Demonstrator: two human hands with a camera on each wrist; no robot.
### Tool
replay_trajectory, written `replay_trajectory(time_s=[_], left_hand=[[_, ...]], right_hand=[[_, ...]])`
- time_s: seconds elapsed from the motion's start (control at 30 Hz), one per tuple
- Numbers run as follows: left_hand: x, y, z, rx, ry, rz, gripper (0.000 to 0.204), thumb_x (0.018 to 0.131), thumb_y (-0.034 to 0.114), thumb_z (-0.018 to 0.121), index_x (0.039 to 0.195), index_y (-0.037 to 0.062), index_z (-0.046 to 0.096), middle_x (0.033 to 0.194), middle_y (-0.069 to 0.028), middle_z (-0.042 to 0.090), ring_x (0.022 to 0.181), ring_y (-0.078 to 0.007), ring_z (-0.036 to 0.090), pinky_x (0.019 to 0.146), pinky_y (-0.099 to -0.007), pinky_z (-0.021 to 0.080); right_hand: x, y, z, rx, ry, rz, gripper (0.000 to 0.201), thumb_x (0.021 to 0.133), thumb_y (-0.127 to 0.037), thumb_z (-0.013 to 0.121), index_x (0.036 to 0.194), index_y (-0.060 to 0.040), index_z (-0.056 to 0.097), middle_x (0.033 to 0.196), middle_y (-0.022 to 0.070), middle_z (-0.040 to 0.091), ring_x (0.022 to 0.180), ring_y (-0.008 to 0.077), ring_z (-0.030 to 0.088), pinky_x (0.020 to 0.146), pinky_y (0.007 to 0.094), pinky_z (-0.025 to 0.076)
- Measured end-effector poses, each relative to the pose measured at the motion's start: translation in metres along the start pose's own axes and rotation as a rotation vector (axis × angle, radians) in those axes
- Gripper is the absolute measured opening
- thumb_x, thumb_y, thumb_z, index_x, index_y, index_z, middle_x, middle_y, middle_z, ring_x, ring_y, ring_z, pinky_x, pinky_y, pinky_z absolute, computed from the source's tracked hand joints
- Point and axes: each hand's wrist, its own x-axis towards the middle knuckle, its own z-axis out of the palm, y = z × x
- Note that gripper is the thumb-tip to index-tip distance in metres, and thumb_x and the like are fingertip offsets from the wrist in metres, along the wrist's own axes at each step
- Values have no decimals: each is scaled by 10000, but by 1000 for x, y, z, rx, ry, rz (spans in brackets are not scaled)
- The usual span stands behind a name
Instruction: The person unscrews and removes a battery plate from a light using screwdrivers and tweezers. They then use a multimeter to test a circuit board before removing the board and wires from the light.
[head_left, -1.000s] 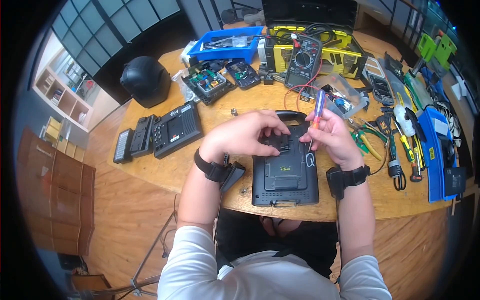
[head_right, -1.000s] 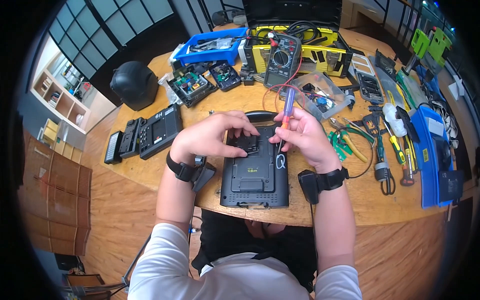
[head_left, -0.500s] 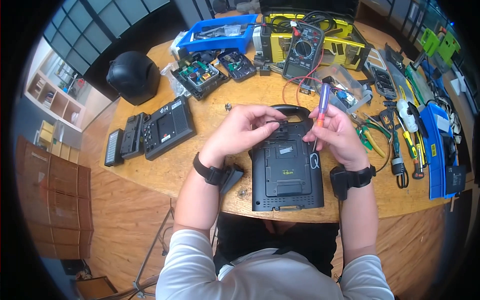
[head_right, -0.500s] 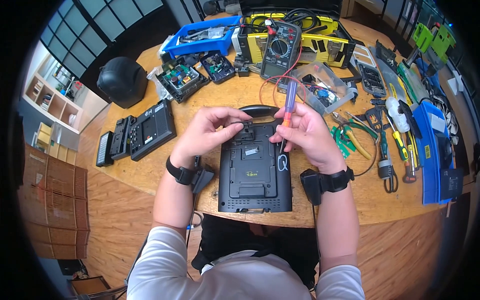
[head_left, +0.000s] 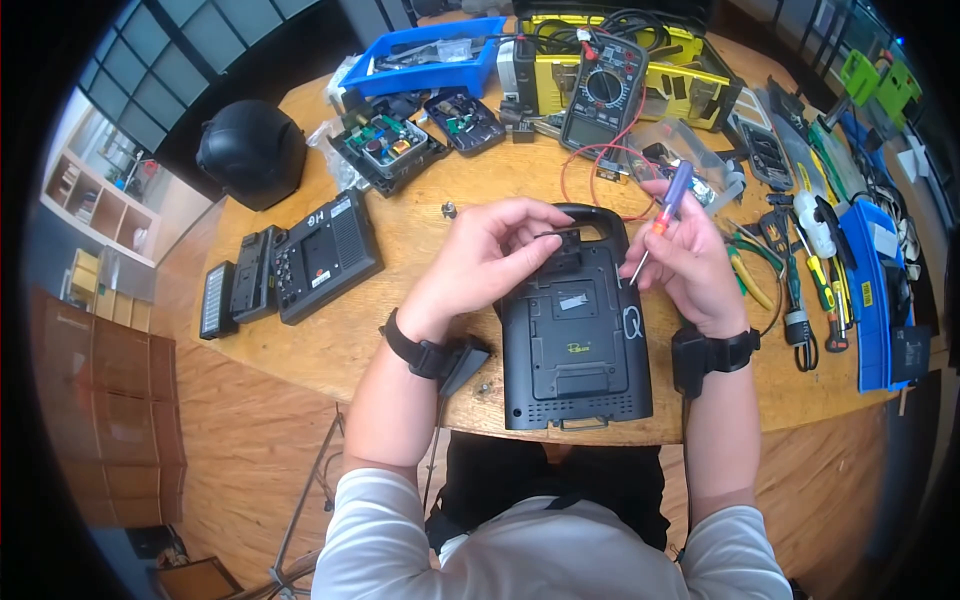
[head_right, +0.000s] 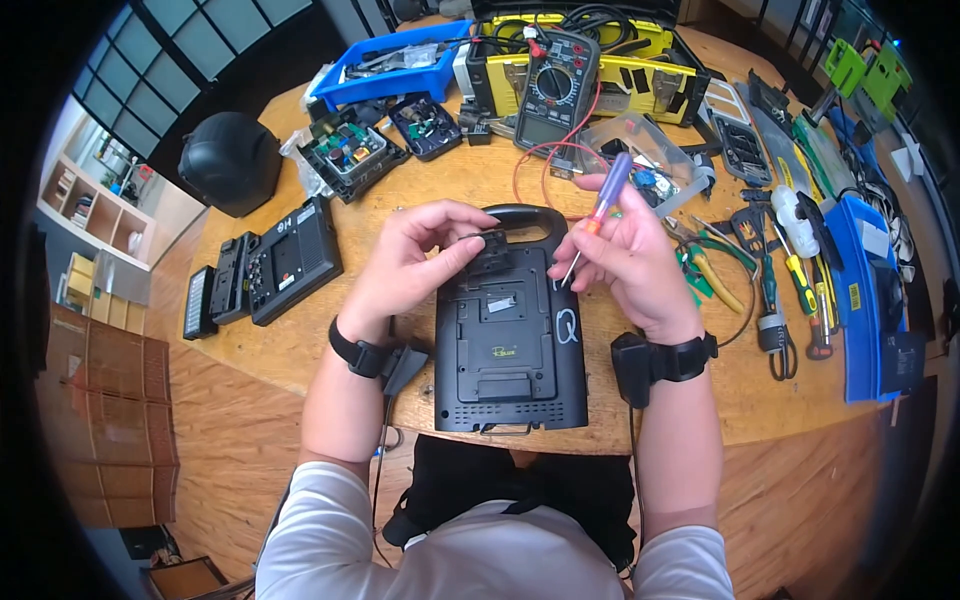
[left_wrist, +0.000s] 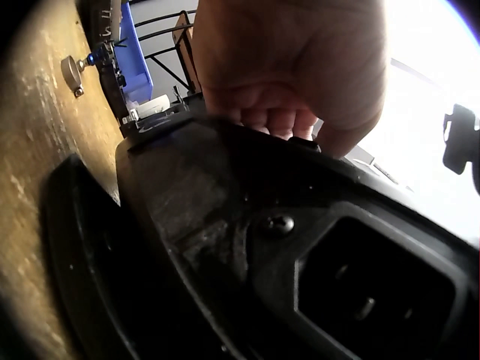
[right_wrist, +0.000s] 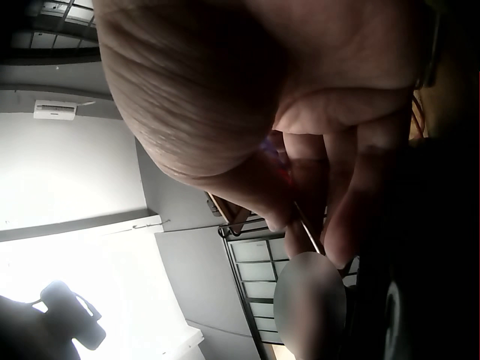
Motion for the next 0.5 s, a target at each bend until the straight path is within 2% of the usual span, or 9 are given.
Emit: replay_trajectory(time_s=[0.1, 0.13, 0.17, 0.27, 0.3, 0.33, 0.4, 0.47, 0.5], left_hand=[[-3, 4, -1, -21, 61, 60, 236, 944, 84, 725, 1160, -8, 701, 898, 0, 732, 728, -24, 583, 686, -202, 494], [-3, 6, -4, -14, 55, 65, 203, 943, 64, 730, 1130, -6, 691, 963, -22, 729, 830, -51, 623, 760, -213, 504], [-4, 8, -6, -6, 50, 70, 172, 943, 45, 734, 1100, -5, 681, 1028, -44, 725, 931, -77, 663, 834, -224, 514], [-5, 12, -5, -136, 82, 72, 174, 925, 8, 746, 1077, -1, 662, 1063, -77, 744, 980, -115, 704, 857, -245, 549], [-5, 11, -4, -135, 88, 73, 174, 925, 8, 746, 1077, -1, 662, 1063, -77, 744, 980, -115, 704, 857, -245, 549], [-5, 11, -2, -142, 85, 73, 172, 910, 3, 762, 1055, -1, 671, 1052, -89, 755, 965, -125, 721, 844, -250, 565], [-5, 11, 0, -147, 90, 81, 171, 894, -2, 778, 1034, -2, 679, 1040, -100, 766, 950, -136, 739, 831, -256, 580], [-7, 13, 2, 88, 52, 166, 162, 853, 8, 822, 962, 1, 702, 966, -95, 778, 847, -128, 749, 751, -245, 586], [-7, 16, 5, 101, 80, 185, 148, 828, 15, 842, 910, 7, 720, 916, -83, 778, 804, -119, 749, 733, -243, 587]], right_hand=[[-1, 1, -6, 37, 44, -36, 500, 983, -77, 676, 1389, -32, 387, 981, 169, 720, 850, 262, 759, 636, 274, 607], [-1, 1, -7, 48, 89, -67, 457, 986, -68, 667, 1355, -41, 399, 989, 177, 718, 864, 271, 760, 646, 280, 610], [-1, 0, -7, 75, 79, -87, 331, 982, -46, 657, 1249, -51, 462, 1009, 176, 715, 894, 255, 750, 677, 266, 603], [2, 4, -9, 110, 100, -156, 243, 970, -11, 644, 1168, -49, 507, 1027, 163, 710, 905, 223, 730, 723, 273, 586], [0, 5, -6, 77, 108, -198, 190, 932, -2, 683, 1104, -24, 606, 1033, 116, 702, 871, 163, 683, 758, 271, 543], [-1, 3, 1, 75, 102, -199, 190, 932, -2, 683, 1104, -24, 606, 1033, 116, 702, 871, 163, 683, 758, 271, 543], [-2, -4, 17, -758, 114, -445, 237, 873, -8, 748, 1106, -17, 705, 1047, 76, 694, 817, 124, 626, 734, 274, 491], [-10, -14, 37, -934, 73, -396, 351, 777, -40, 849, 1119, -47, 773, 970, 64, 705, 826, 148, 634, 730, 290, 484], [-7, -9, 39, -952, 27, -475, 348, 774, -56, 857, 1112, -46, 774, 947, 74, 707, 825, 166, 643, 726, 293, 487]])
